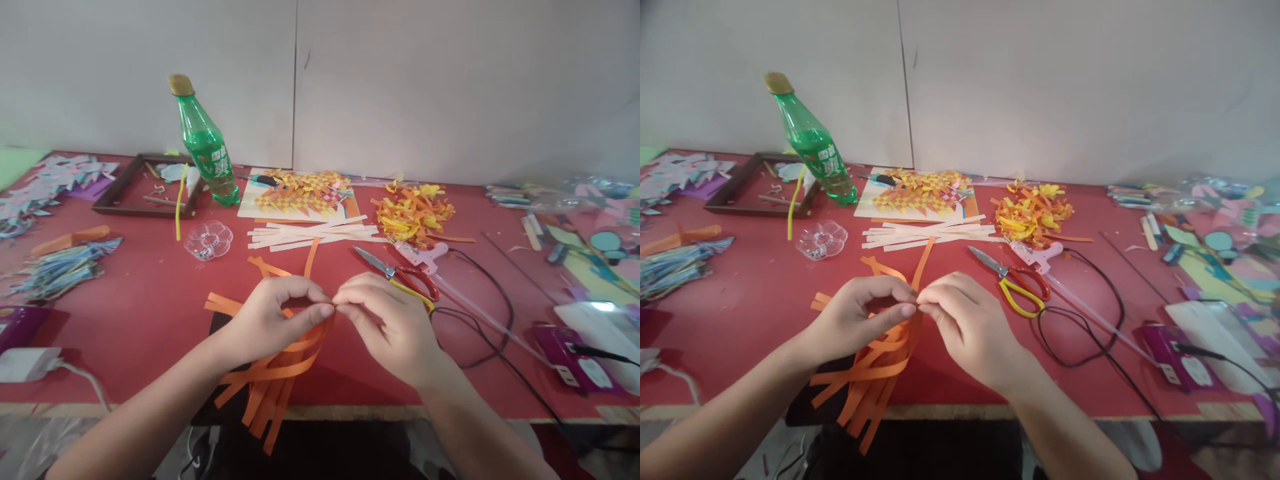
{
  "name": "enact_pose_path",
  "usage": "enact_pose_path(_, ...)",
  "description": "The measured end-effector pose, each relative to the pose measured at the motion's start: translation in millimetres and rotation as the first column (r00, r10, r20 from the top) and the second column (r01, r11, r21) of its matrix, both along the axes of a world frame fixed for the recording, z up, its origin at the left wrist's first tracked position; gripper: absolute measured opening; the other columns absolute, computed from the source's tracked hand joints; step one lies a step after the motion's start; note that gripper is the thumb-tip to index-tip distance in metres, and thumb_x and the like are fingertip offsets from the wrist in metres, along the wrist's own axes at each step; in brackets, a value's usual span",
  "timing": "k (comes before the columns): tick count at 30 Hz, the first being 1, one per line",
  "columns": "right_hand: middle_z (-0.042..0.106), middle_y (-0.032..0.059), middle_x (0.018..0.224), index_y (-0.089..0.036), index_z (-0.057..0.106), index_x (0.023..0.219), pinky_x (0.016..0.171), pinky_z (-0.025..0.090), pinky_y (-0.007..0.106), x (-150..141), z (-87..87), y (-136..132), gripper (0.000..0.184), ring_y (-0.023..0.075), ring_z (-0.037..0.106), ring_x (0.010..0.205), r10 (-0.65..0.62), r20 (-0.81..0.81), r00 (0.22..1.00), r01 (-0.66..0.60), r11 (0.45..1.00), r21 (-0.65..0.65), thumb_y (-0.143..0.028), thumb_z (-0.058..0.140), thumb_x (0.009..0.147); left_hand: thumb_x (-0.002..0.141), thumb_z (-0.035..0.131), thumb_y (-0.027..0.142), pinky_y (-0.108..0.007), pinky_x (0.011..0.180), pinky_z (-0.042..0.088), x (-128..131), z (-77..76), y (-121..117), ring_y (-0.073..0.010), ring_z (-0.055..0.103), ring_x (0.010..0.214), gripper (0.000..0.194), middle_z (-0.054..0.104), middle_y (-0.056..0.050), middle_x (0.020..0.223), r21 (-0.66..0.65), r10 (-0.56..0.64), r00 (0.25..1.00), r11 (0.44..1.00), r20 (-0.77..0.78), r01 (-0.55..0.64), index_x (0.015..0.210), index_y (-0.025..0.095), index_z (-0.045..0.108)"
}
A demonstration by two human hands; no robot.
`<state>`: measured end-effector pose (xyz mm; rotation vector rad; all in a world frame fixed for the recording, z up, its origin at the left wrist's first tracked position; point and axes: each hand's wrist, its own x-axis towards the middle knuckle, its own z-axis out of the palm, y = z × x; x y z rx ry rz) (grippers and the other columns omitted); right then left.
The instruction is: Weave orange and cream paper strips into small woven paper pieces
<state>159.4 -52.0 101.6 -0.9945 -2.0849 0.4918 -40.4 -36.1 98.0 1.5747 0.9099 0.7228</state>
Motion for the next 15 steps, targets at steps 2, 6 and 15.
enact_pose_path(2,0.066,0.0025,0.082,-0.021,0.063,0.091,0.068,0.051,0.025,0.3,5.4,-0.5,0.014,0.013,0.062,0.075,0.022,-0.038,0.999,-0.024,0.999,-0.037,-0.009,0.056,0.089,0.083,0.068,0.032,-0.024,0.066,0.048,2.0,-6.3,-1.2,-0.0121,0.06,0.071,0.018,0.067,-0.003,0.078,-0.134,0.038,0.983,0.991,0.18,-0.014,0.083,0.015,0.064)
enact_pose_path(6,0.064,0.0024,0.081,-0.023,0.064,0.089,0.066,0.052,0.025,1.7,9.8,-1.0,0.013,0.0132,0.062,0.073,0.034,-0.055,0.998,-0.038,0.997,-0.072,-0.012,0.057,0.089,0.079,0.073,0.026,-0.021,0.066,0.049,4.7,-10.9,-3.9,-0.0092,0.058,0.069,0.017,0.064,-0.001,0.077,-0.303,0.067,0.917,0.951,0.394,0.06,0.08,0.015,0.06)
enact_pose_path(15,0.064,0.0037,0.083,-0.023,0.066,0.09,0.064,0.053,0.025,2.0,8.9,-2.8,0.014,0.0137,0.062,0.072,0.018,-0.041,0.999,-0.02,0.998,-0.051,-0.013,0.056,0.09,0.08,0.073,0.025,-0.027,0.076,0.051,8.9,-12.6,-7.6,-0.0126,0.065,0.078,0.017,0.068,-0.003,0.08,-0.392,0.09,0.886,0.913,0.455,0.109,0.081,0.015,0.06)
